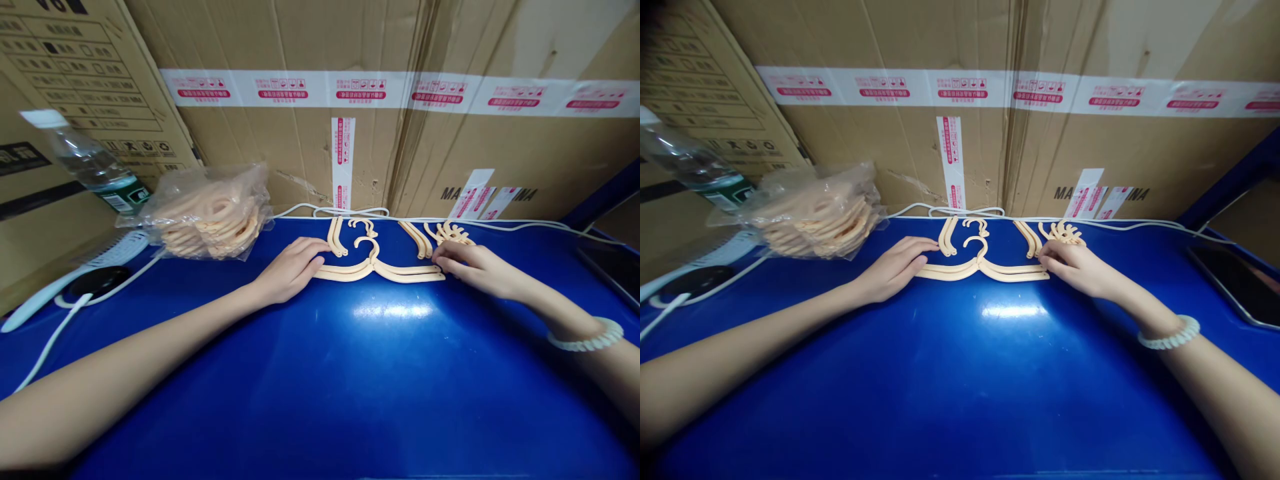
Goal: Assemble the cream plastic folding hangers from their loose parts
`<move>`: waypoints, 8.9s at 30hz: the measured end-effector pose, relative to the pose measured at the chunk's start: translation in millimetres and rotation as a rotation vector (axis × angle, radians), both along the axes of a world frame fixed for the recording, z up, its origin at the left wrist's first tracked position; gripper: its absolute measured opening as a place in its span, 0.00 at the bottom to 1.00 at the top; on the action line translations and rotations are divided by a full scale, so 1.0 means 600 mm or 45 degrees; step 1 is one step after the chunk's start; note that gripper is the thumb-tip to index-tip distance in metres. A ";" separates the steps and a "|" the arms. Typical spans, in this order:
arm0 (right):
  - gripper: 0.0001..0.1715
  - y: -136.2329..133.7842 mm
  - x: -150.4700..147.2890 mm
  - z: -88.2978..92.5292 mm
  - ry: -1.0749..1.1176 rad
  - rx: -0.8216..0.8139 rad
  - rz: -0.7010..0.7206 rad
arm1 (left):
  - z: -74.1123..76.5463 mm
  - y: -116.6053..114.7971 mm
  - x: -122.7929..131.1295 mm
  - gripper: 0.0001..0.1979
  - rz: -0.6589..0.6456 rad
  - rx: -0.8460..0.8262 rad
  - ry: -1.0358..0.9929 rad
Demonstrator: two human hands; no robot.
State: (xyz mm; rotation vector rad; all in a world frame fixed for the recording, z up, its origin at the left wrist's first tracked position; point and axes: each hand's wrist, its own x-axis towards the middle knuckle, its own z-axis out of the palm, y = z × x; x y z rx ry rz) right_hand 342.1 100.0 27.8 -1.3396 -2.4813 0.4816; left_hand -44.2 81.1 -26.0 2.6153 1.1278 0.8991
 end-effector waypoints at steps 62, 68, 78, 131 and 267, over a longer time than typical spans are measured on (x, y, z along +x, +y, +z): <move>0.18 0.115 -0.216 0.017 -0.036 -0.091 -0.527 | -0.010 0.025 -0.009 0.20 0.113 -0.056 -0.114; 0.12 0.150 -0.227 0.006 0.019 -0.170 -0.623 | -0.014 0.036 -0.017 0.23 0.177 -0.027 -0.110; 0.16 0.104 -0.204 0.038 0.753 -0.437 -0.657 | -0.013 0.035 -0.011 0.08 0.248 -0.002 -0.149; 0.15 -0.119 -0.189 -0.050 1.316 -1.024 -0.024 | 0.016 -0.123 0.106 0.11 -0.103 -0.677 -1.045; 0.13 -0.156 -0.191 -0.033 1.269 -0.753 -0.128 | 0.018 -0.128 0.113 0.09 -0.096 -0.978 -1.038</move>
